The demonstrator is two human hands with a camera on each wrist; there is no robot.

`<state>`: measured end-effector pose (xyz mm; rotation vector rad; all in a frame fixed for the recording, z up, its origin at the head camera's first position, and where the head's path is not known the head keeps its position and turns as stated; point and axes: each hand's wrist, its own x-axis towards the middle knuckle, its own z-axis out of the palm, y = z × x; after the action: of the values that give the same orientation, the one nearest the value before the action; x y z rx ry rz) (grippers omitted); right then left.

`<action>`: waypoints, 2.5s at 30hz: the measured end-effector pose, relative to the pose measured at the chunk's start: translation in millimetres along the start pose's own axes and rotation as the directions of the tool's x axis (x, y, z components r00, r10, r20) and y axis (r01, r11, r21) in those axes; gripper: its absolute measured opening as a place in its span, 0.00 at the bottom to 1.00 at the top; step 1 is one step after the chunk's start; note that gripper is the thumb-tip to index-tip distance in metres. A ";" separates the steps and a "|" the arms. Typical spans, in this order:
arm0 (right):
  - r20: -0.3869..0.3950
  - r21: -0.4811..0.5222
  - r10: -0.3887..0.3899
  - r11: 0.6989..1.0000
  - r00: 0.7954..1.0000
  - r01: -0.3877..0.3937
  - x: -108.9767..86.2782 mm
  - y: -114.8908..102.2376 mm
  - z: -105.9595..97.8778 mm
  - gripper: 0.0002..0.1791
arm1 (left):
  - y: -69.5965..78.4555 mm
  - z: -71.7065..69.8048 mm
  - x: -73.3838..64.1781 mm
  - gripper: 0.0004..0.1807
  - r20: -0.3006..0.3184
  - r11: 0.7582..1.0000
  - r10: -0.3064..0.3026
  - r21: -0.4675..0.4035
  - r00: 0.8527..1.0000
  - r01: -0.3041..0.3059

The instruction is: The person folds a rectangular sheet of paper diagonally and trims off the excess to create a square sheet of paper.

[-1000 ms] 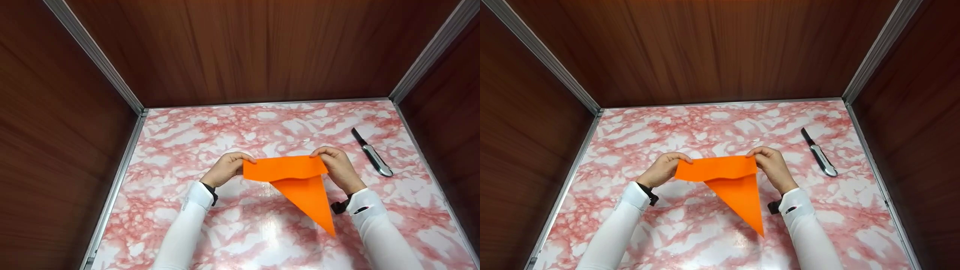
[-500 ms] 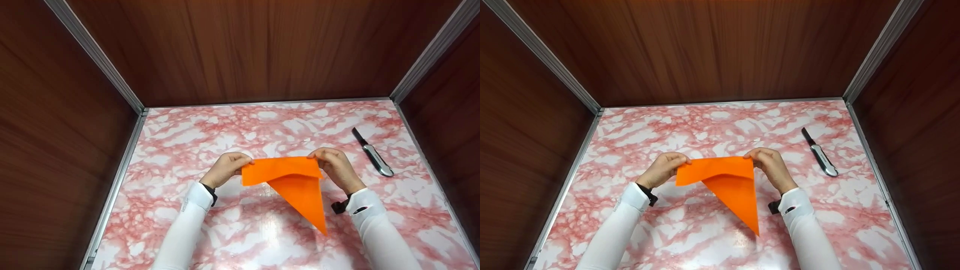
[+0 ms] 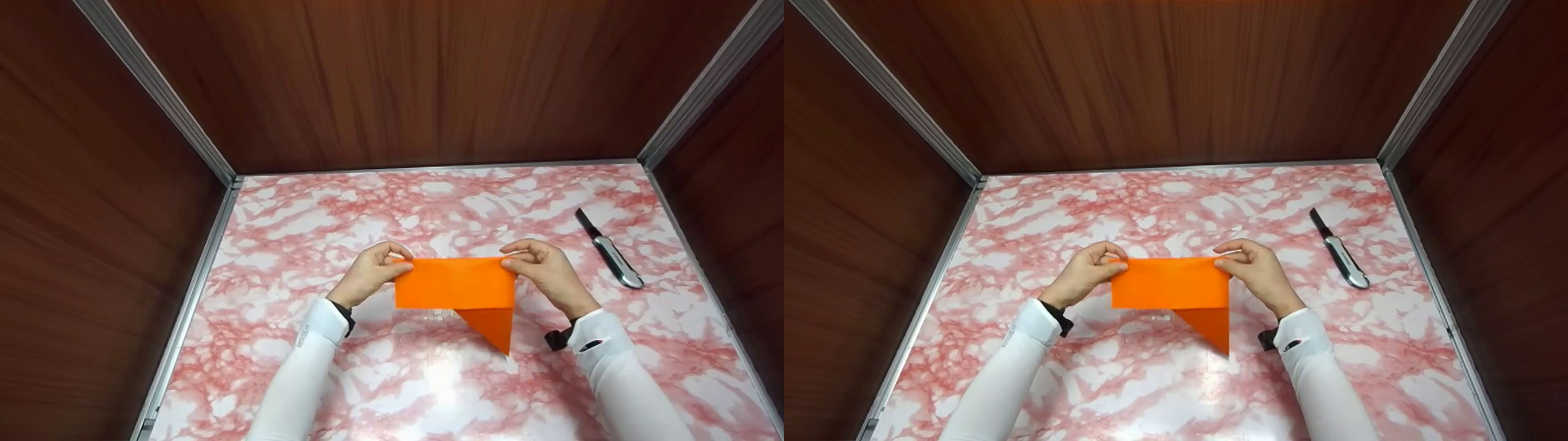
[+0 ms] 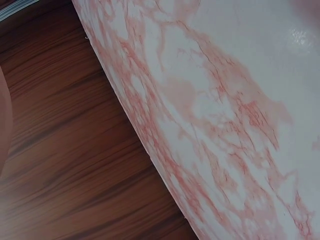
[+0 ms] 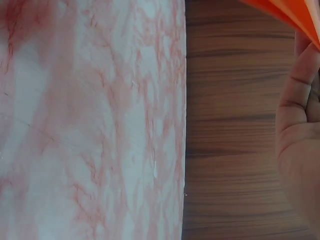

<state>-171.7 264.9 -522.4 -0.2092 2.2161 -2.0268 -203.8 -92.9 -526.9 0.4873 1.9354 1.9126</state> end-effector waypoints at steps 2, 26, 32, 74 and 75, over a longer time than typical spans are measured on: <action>-0.002 -0.035 0.009 0.999 1.000 -0.009 -0.6 -0.6 -0.9 0.23 | 1.3 0.2 0.0 0.17 -0.005 0.999 -0.005 0.034 1.000 0.006; -0.048 -0.310 -0.041 0.950 0.998 0.024 -5.7 -9.1 1.3 0.15 | 8.8 -0.8 -3.3 0.18 -0.009 0.952 0.073 0.300 0.997 -0.067; -0.069 -0.333 -0.095 0.940 0.993 0.067 -8.9 -11.8 4.7 0.11 | 9.4 -3.3 -4.6 0.13 -0.040 0.962 0.038 0.273 0.998 -0.026; -0.166 -0.376 -0.342 0.889 0.925 0.262 3.4 -2.2 51.4 0.07 | 53.6 39.2 5.9 0.08 0.036 0.341 0.208 0.934 0.978 -0.107; -0.166 -0.376 -0.345 0.888 0.924 0.264 3.3 -4.3 54.0 0.07 | 54.3 43.1 7.2 0.08 0.039 0.332 0.210 0.937 0.977 -0.108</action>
<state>-164.6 211.0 -523.0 -0.4048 2.8455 -1.8556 -189.8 -51.0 -473.1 0.9201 3.0330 0.6081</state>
